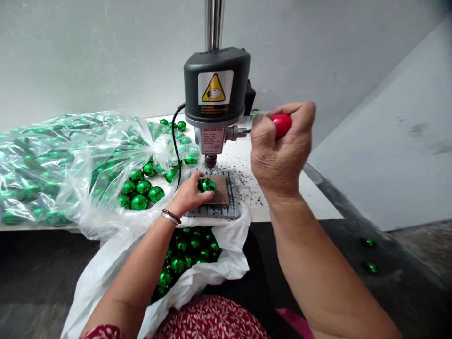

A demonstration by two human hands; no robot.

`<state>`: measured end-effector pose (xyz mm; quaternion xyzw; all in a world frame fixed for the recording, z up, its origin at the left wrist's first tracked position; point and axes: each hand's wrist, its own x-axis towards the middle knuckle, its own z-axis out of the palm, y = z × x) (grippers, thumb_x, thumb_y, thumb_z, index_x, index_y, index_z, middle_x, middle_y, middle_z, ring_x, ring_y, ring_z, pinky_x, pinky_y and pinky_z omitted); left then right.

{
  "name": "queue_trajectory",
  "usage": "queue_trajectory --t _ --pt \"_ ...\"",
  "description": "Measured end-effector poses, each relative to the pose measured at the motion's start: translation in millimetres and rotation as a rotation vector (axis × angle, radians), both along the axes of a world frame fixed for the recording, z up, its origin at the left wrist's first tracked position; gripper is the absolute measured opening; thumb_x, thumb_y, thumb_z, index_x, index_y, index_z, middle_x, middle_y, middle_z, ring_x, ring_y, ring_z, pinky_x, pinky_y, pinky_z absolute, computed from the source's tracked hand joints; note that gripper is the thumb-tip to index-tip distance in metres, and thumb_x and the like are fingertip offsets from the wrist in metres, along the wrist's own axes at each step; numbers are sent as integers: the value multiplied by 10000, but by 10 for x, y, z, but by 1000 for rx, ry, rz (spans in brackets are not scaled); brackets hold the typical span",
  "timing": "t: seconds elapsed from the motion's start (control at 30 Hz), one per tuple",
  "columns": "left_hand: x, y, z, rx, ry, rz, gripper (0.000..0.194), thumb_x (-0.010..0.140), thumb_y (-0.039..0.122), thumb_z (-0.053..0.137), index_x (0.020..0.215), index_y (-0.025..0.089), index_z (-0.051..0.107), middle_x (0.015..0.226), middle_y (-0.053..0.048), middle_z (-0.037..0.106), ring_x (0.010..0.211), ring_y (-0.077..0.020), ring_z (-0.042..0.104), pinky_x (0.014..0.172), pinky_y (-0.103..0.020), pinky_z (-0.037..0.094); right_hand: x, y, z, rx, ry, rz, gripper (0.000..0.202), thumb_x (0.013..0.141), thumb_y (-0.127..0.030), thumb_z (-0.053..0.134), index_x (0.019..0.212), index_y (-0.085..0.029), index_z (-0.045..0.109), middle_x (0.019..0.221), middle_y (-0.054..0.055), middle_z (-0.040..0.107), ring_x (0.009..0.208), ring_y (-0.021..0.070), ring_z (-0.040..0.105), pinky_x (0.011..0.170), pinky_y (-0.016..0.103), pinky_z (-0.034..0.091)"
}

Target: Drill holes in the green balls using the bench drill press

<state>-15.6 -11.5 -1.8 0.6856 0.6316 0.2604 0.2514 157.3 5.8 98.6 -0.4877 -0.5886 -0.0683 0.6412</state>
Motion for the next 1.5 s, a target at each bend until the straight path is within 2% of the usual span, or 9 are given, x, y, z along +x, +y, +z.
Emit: queue_trajectory --t 0.1,0.27,0.37,0.47,0.57,0.73,0.93,1.23,1.5 --pt "-71 26 -46 -37 -179 44 588 787 337 671 1344 181 564 1129 -76 709 870 -195 674 842 -326 548 6 0 1 -13 -5 -4 248 958 -405 424 906 -164 455 966 24 542 883 56 556 706 193 492" --pt "-148 80 -128 -283 -524 162 475 887 416 559 1303 189 587 1047 -69 709 586 -121 634 541 -247 509 3 -2 1 -26 14 17 258 966 -417 405 908 -169 447 966 21 534 926 60 567 742 198 500" --pt "-113 107 -145 -304 -552 190 434 894 410 561 1254 170 595 1016 -80 704 576 -121 639 501 -230 484 -1 -2 4 -18 18 10 259 963 -420 406 904 -171 443 951 19 523 930 61 564 756 204 496" --pt "-44 114 -124 -272 -448 201 422 890 402 570 1242 171 594 1007 -73 704 577 -124 648 498 -226 477 0 -2 14 -29 11 18 259 967 -422 393 907 -174 438 938 16 515 901 52 557 743 195 489" --pt "19 103 -79 -189 -273 202 445 875 383 596 1263 163 589 1058 -85 703 658 -149 667 594 -261 522 6 -5 24 -36 5 19 254 968 -417 394 901 -175 434 916 13 508 868 44 546 739 189 486" --pt "39 52 -32 20 29 88 449 835 359 658 1223 137 612 1133 -125 692 1022 -246 640 951 -381 499 24 10 7 13 11 54 230 953 -399 438 904 -174 429 896 5 491 868 41 538 776 196 494" --pt "-17 -10 -28 -65 6 122 534 792 354 709 1268 177 544 1164 -96 700 986 -226 654 908 -362 498 35 42 -27 38 24 112 235 966 -412 444 921 -182 426 912 -1 498 896 39 558 793 189 507" --pt "12 89 -62 -35 -7 107 606 730 333 771 1282 184 569 1168 -73 708 956 -215 664 902 -352 506 49 34 -13 6 -13 72 280 981 -449 410 925 -175 427 944 9 505 916 38 557 794 193 506" --pt "69 131 -79 -110 -40 37 772 694 299 821 1413 165 576 1266 -88 704 1158 -264 641 1055 -367 456 33 13 4 -1 -15 48 210 968 -382 448 904 -182 431 875 3 512 842 38 537 727 185 493"
